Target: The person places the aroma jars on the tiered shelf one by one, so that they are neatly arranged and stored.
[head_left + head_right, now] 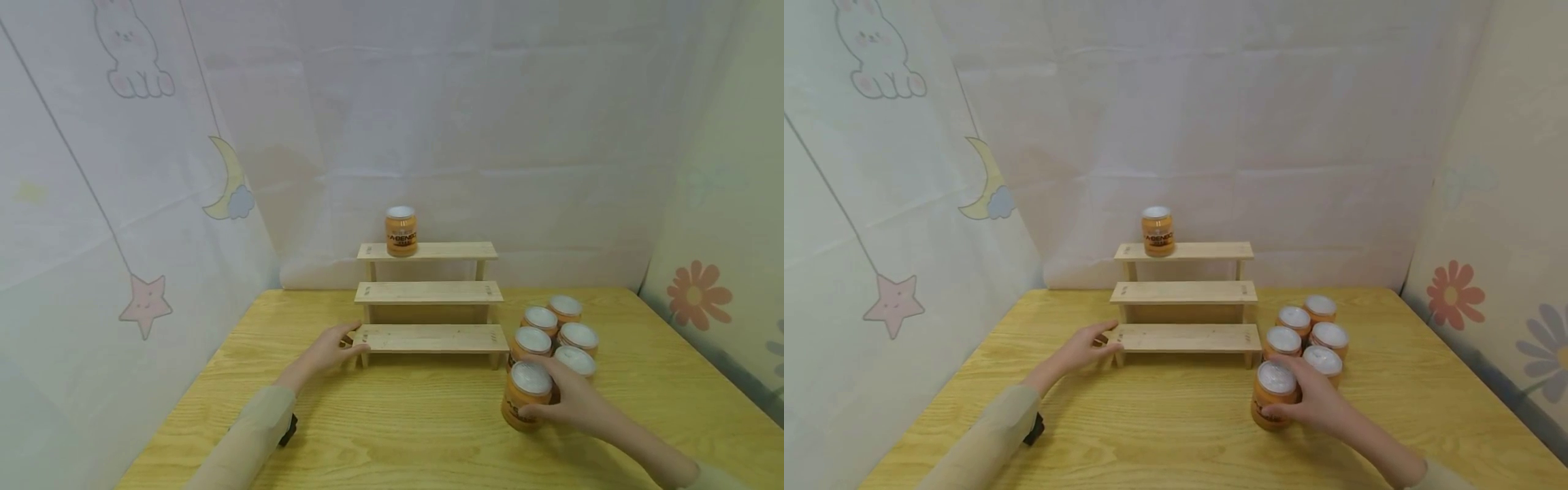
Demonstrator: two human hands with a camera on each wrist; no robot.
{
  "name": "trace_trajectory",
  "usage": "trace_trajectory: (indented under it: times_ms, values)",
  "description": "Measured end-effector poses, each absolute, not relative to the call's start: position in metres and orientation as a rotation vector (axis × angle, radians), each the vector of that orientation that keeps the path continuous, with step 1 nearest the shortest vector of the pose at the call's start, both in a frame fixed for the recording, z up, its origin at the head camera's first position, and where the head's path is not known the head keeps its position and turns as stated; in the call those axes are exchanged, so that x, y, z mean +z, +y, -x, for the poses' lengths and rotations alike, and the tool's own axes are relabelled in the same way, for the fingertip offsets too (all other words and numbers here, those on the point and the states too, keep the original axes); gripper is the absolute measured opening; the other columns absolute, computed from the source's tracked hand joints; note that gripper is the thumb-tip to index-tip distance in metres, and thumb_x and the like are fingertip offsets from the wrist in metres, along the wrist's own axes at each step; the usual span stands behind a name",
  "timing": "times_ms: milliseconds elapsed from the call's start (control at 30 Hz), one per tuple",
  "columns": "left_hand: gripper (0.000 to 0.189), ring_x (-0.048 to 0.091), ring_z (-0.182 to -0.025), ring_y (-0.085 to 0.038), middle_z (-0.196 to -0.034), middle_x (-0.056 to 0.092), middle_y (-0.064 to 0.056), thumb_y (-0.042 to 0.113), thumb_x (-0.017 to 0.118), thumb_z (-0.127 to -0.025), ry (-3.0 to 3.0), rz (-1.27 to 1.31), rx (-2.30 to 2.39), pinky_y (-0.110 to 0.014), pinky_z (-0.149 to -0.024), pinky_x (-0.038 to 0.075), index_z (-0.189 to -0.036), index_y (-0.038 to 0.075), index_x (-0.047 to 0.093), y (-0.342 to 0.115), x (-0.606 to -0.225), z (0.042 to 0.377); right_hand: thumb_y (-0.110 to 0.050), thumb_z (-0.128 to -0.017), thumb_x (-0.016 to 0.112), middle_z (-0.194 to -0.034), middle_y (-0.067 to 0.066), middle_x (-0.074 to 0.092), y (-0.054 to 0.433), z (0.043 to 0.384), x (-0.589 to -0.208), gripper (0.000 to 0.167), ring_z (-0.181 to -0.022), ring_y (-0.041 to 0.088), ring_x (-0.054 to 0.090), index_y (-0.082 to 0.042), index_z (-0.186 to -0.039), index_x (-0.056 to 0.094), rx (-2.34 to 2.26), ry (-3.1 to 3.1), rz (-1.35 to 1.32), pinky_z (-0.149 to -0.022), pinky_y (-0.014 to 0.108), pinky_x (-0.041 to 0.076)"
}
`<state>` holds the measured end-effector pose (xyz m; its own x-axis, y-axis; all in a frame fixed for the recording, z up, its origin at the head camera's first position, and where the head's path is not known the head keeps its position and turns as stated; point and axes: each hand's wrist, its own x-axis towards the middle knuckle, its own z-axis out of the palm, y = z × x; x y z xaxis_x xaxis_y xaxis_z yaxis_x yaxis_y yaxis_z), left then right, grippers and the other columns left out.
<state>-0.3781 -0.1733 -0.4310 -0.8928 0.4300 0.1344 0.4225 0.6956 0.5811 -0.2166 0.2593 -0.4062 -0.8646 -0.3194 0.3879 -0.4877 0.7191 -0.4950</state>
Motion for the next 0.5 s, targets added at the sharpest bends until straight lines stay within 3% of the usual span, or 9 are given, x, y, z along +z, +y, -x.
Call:
trace_trajectory:
  times_ms: [333, 500]
  values:
    - [0.073, 0.059, -0.107, -0.027, -0.141, 0.047, -0.013, 0.047, 0.062, -0.087, 2.886, -0.759, 0.988, -0.041, -0.089, 0.052, -0.143, 0.007, 0.039, -0.1748, -0.4321, 0.379, -0.045, -0.067, 0.081, -0.126, 0.015, 0.057, 0.2576, 0.2179, -0.4104, 0.083, -0.109, 0.035, 0.058, -0.005, -0.132, 0.049, 0.876, -2.631, -0.595, -0.08, 0.045, 0.053]
    - [0.073, 0.059, -0.107, -0.026, -0.141, 0.047, -0.012, 0.049, 0.061, -0.087, 2.884, -0.761, 0.984, -0.041, -0.089, 0.052, -0.144, 0.009, 0.039, -0.1746, -0.4317, 0.3788, -0.046, -0.066, 0.082, -0.121, 0.016, 0.06, 0.2581, 0.2138, -0.4042, 0.082, -0.103, 0.032, 0.061, -0.002, -0.128, 0.052, 0.872, -2.663, -0.547, -0.077, 0.041, 0.054]
